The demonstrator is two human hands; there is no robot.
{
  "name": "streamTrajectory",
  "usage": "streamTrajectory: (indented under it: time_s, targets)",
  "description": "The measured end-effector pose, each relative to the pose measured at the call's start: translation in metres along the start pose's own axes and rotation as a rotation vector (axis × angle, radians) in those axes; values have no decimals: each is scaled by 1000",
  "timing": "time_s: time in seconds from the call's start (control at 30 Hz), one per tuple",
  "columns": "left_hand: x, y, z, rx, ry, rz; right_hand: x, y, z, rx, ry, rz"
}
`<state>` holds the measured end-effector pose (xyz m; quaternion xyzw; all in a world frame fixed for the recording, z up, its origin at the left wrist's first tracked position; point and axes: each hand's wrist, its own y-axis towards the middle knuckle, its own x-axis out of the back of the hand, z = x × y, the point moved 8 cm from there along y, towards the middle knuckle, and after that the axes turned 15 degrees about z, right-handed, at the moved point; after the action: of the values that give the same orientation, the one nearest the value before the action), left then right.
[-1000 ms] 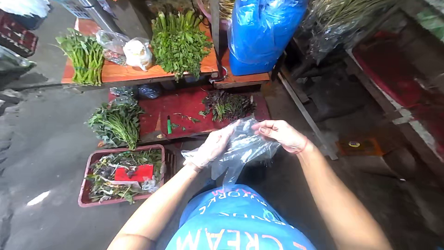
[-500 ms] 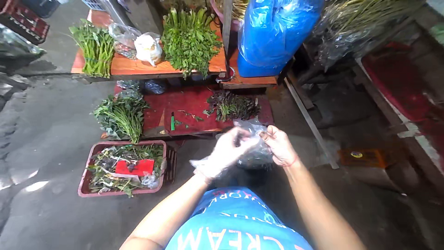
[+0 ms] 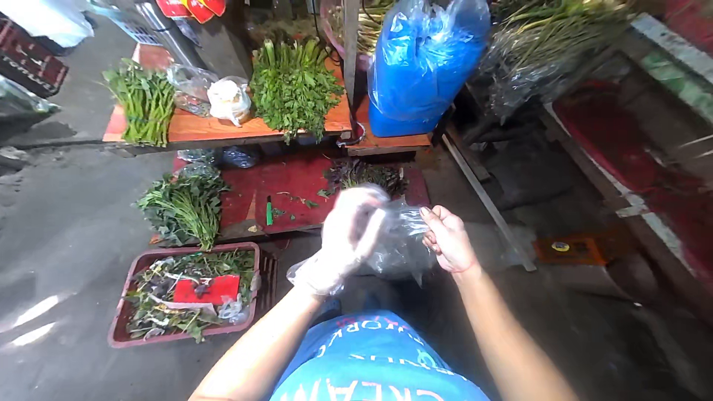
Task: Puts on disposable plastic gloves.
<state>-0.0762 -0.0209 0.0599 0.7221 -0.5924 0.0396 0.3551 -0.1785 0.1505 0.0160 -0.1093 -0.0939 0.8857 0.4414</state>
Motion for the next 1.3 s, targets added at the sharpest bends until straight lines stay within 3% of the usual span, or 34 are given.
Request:
streamTrajectory:
  time_s: [0.07, 0.17, 0.27, 0.33, 0.37, 0.43, 0.5, 0.53, 0.6, 0.7, 0.8, 0.93, 1.07, 1.2, 1.3]
  targets:
    - [-27, 5, -25, -43, 187, 216, -7, -4, 2, 17, -60, 28]
    - [-54, 12, -12, 74, 151, 554, -4, -5, 11, 89, -181, -41]
    - [-50, 12, -9, -25, 146, 637, 17, -10, 10, 53, -321, -112]
    - [-42, 11, -6, -116, 130, 663, 24, -15, 17, -16, -496, -27]
    - [-38, 11, -7, -146, 107, 701, 27, -19, 31, 62, -597, 4]
    - [-34, 11, -12, -205, 69, 773, 29, -29, 69, 425, -684, -3]
    - [-35, 9, -22, -272, 28, 816, 8, -29, 89, 650, -521, 183]
    - [-35, 9, -27, -309, 0, 827, -11, -24, 86, 573, -415, 345]
    - [-28, 11, -36, -345, -97, 814, -47, -13, 61, 190, -296, 628]
    - [-14, 11, -34, -263, -318, 792, -69, -19, 28, -232, -300, 959]
    - [-17, 4, -34, -145, -519, 848, -80, -31, 25, -333, -547, 1173]
    - [-24, 7, -44, -49, -742, 930, -101, -40, 28, -185, -703, 1415]
    - [-24, 20, -55, -186, -711, 939, -94, -31, 31, -303, -922, 1252]
    - [-28, 34, -58, -364, -458, 874, -95, -21, 36, -66, -1097, 1136]
    - [-37, 36, -67, -434, -277, 887, -83, -24, 23, -286, -1236, 1123]
